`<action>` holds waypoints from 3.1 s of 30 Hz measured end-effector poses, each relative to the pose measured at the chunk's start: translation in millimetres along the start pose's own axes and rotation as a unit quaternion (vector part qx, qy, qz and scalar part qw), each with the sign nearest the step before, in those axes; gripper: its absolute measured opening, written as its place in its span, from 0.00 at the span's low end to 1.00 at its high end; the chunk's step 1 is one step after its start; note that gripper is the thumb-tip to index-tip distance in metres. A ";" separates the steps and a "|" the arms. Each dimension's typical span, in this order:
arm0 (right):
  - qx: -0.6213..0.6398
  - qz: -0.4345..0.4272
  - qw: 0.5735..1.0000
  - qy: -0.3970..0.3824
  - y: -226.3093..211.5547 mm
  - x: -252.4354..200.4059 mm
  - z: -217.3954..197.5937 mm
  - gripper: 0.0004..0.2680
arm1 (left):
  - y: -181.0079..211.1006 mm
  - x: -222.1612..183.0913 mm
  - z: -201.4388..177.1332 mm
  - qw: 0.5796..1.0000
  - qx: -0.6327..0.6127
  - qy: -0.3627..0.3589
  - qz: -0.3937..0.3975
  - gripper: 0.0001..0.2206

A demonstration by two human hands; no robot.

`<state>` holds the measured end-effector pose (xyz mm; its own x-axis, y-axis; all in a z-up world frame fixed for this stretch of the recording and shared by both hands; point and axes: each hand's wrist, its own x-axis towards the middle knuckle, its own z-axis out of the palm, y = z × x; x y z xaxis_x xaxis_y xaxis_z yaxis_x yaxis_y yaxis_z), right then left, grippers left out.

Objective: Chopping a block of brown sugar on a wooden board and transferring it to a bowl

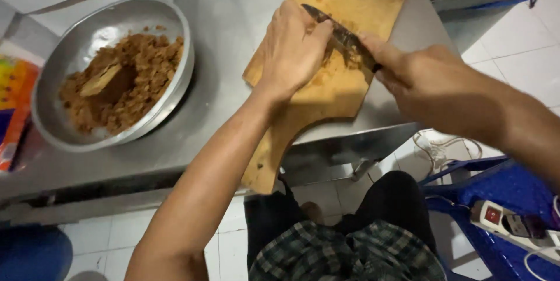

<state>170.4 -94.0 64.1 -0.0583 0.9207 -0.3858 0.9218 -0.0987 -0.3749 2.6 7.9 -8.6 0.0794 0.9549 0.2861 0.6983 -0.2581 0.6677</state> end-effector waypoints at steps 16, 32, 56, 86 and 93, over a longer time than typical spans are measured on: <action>-0.057 -0.157 0.981 0.096 50.8 81.0 33.3 0.27 | -9.6 -5.8 -26.8 0.990 0.029 -0.057 0.128 0.20; 0.125 -0.432 0.878 0.165 103.0 126.8 75.0 0.24 | 15.0 -11.9 -21.0 0.988 0.046 -0.149 -0.020 0.26; -0.142 -0.119 0.964 0.191 45.8 41.2 41.7 0.25 | -17.7 -14.5 -18.9 0.983 0.083 -0.036 0.159 0.13; 0.086 -0.010 0.996 -0.012 -4.3 25.0 -0.9 0.25 | 17.8 -21.2 -26.4 0.978 0.163 -0.102 -0.083 0.21; -0.047 0.034 0.996 -0.068 -8.7 13.2 3.2 0.27 | 8.4 -9.6 -24.5 0.991 0.078 -0.033 -0.106 0.14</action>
<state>160.3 -82.2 59.6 -0.0394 0.8528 -0.5208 0.9566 -0.1184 -0.2662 -9.7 -7.0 11.1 -0.0387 0.9940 0.1023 0.8050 -0.0296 0.5925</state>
